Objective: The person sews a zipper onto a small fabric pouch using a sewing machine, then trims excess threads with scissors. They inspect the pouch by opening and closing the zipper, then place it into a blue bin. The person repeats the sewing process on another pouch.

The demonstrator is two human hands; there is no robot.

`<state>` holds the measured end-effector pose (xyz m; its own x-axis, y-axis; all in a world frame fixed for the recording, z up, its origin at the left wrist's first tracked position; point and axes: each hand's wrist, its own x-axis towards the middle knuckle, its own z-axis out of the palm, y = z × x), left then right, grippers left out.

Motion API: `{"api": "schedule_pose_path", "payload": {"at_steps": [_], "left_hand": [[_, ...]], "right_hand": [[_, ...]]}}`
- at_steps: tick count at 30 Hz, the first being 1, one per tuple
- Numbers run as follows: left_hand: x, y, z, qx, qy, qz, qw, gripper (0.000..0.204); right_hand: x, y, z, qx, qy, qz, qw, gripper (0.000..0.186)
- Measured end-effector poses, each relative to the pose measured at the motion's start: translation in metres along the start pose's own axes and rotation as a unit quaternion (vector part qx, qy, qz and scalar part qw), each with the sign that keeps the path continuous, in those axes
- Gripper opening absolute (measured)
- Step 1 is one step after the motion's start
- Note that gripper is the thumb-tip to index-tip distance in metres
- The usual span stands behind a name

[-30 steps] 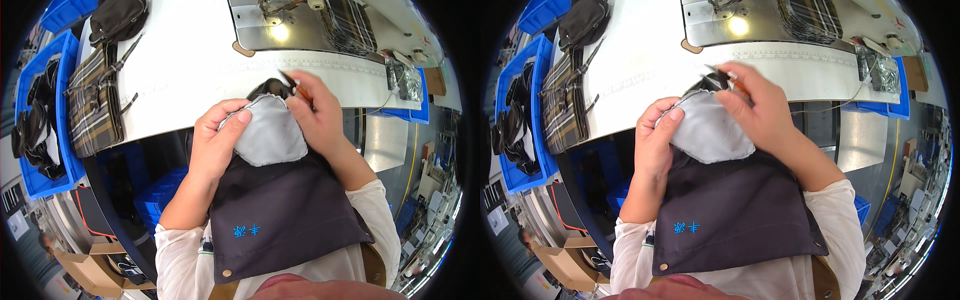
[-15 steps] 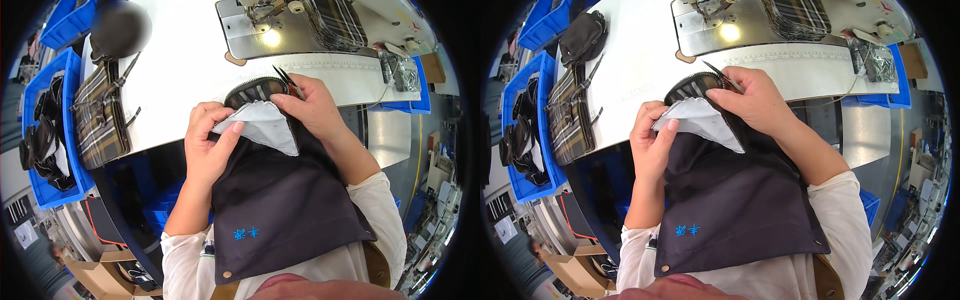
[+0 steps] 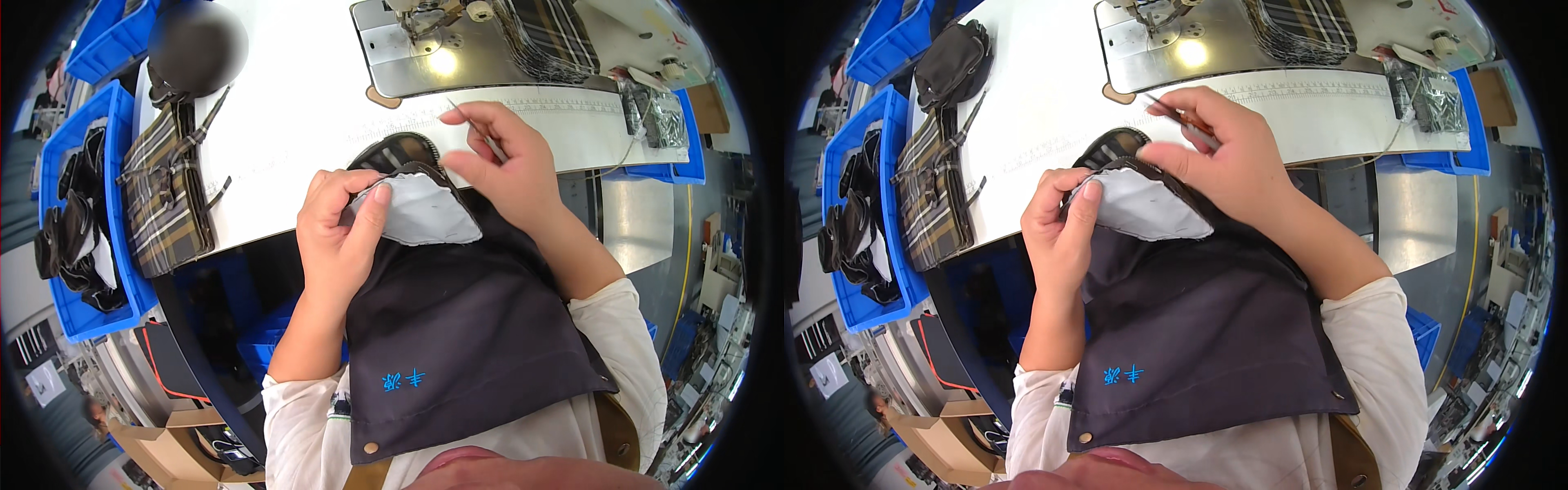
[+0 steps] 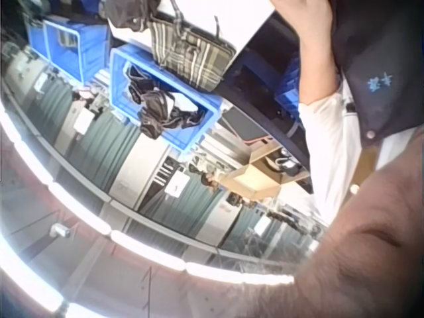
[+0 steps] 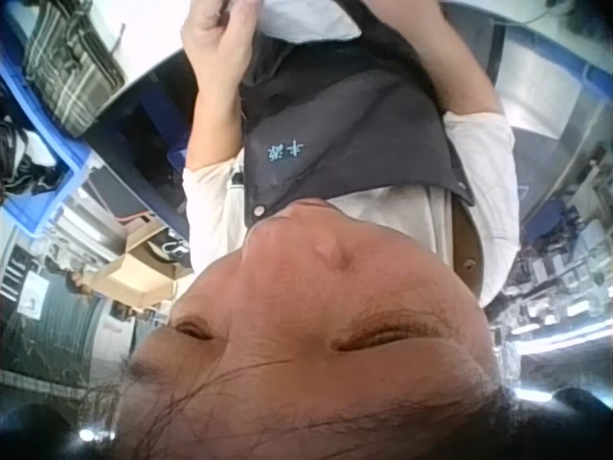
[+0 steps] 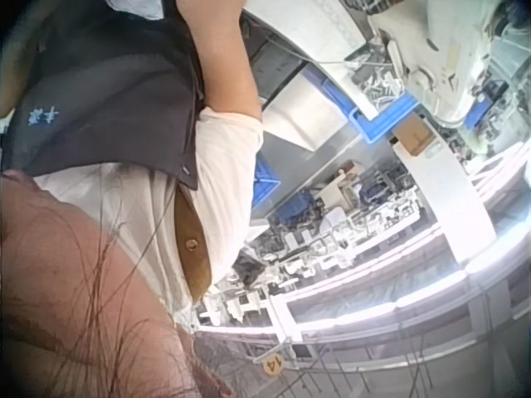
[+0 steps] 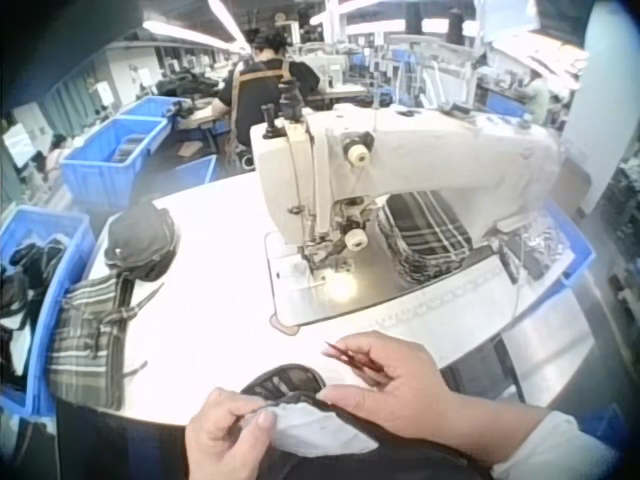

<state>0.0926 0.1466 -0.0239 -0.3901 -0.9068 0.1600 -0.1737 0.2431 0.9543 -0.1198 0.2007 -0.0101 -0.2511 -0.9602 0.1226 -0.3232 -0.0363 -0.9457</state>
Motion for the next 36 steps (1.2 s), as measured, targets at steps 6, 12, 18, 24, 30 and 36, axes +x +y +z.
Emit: {"api": "schedule_pose_path", "payload": {"at_steps": [6,12,18,24,30,36], "left_hand": [[0.0,0.001,0.001,0.034,-0.021,0.052,0.998,0.009],[-0.003,0.0,-0.003,-0.063,-0.068,-0.049,0.995,0.009],[-0.003,0.003,-0.001,-0.247,-0.111,-0.118,0.955,0.012],[-0.004,0.0,-0.002,-0.263,-0.093,-0.145,0.949,0.013],[-0.003,0.0,0.001,-0.271,-0.054,-0.156,0.948,0.015],[-0.004,0.002,0.003,-0.281,-0.056,-0.147,0.947,0.016]], "right_hand": [[-0.003,-0.002,0.01,-0.122,-0.056,-0.175,0.975,0.03],[0.011,0.002,0.005,0.027,-0.147,-0.068,0.986,0.016],[0.015,0.003,0.005,0.135,-0.204,0.043,0.969,0.024],[0.011,-0.005,0.006,0.107,-0.133,0.052,0.984,0.022],[-0.009,-0.019,-0.007,0.02,-0.066,-0.066,0.995,0.028],[-0.019,-0.023,0.001,-0.103,-0.109,-0.101,0.984,0.031]]}}
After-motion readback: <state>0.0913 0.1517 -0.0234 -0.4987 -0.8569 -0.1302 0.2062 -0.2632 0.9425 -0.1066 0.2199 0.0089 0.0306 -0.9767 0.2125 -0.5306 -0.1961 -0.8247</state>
